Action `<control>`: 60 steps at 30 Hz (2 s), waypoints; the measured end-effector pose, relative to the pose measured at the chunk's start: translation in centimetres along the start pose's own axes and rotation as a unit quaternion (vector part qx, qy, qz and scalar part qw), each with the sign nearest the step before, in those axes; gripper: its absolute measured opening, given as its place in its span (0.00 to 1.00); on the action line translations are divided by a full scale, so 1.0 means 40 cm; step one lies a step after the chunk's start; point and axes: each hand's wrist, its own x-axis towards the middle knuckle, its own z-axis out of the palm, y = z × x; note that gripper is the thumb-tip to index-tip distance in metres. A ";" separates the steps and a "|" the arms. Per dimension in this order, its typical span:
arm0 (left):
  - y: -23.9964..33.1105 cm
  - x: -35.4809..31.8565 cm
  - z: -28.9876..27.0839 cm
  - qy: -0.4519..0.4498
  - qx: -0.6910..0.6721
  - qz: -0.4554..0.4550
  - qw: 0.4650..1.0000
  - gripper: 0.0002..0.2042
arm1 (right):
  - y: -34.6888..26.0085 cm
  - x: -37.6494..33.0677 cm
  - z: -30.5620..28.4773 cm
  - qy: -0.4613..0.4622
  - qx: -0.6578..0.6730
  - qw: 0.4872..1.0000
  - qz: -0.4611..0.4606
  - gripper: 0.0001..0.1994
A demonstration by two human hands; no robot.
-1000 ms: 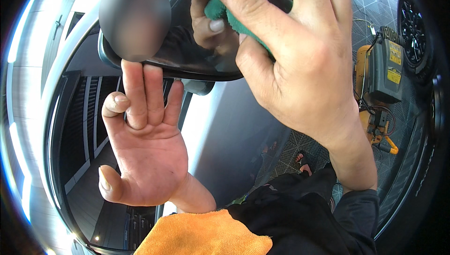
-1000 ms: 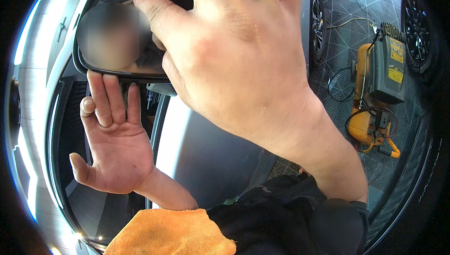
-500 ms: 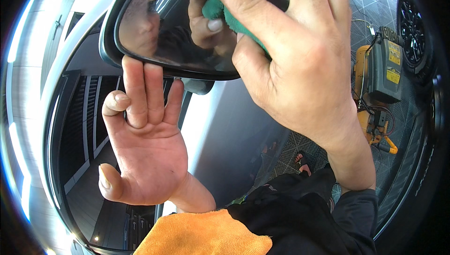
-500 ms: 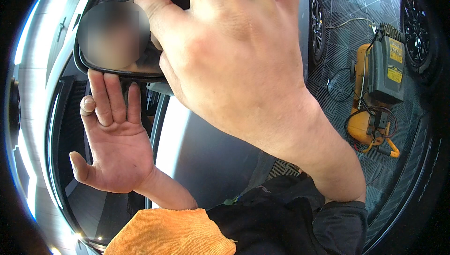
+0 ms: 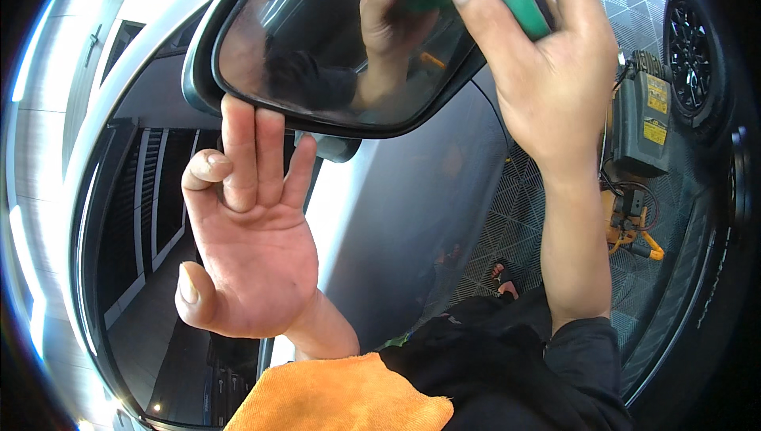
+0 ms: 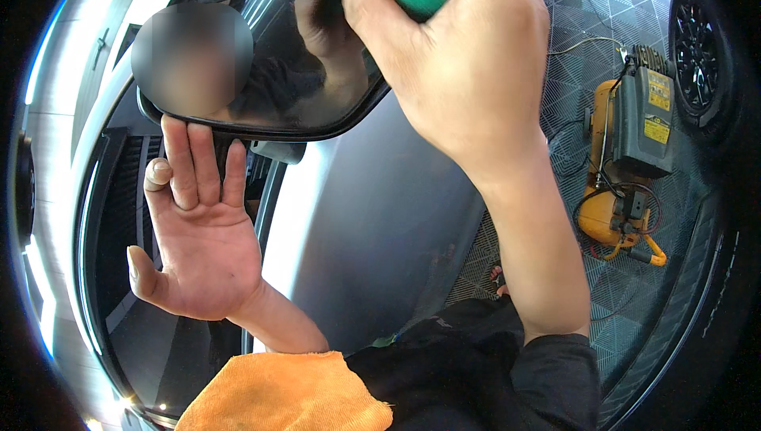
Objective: The person uses a green sponge to wipe the surface of a car's side mirror. They hold the mirror with one hand and scrub the glass with the other, moving the sponge in circular and back-and-forth motions across the mirror surface.
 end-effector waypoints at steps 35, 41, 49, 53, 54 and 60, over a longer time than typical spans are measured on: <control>-0.001 0.006 0.003 0.046 -0.060 -0.015 0.997 0.37 | -0.068 -0.031 0.072 -0.009 0.047 0.983 -0.175 0.13; -0.007 0.006 -0.013 0.034 0.008 -0.008 0.999 0.33 | 0.009 0.030 0.041 -0.011 -0.001 0.990 -0.138 0.12; -0.005 -0.002 -0.015 0.053 0.022 -0.024 0.998 0.35 | 0.008 0.020 0.035 -0.030 0.002 0.990 -0.140 0.11; -0.008 -0.005 -0.012 0.062 -0.026 -0.022 0.997 0.36 | -0.066 -0.026 0.027 -0.074 0.060 0.985 -0.146 0.10; -0.008 -0.004 -0.013 0.074 0.005 -0.030 0.997 0.36 | -0.078 -0.039 0.024 -0.080 0.067 0.986 -0.131 0.10; -0.008 -0.006 -0.013 0.114 0.007 -0.032 0.993 0.36 | -0.054 0.001 0.045 -0.020 0.048 0.995 -0.084 0.12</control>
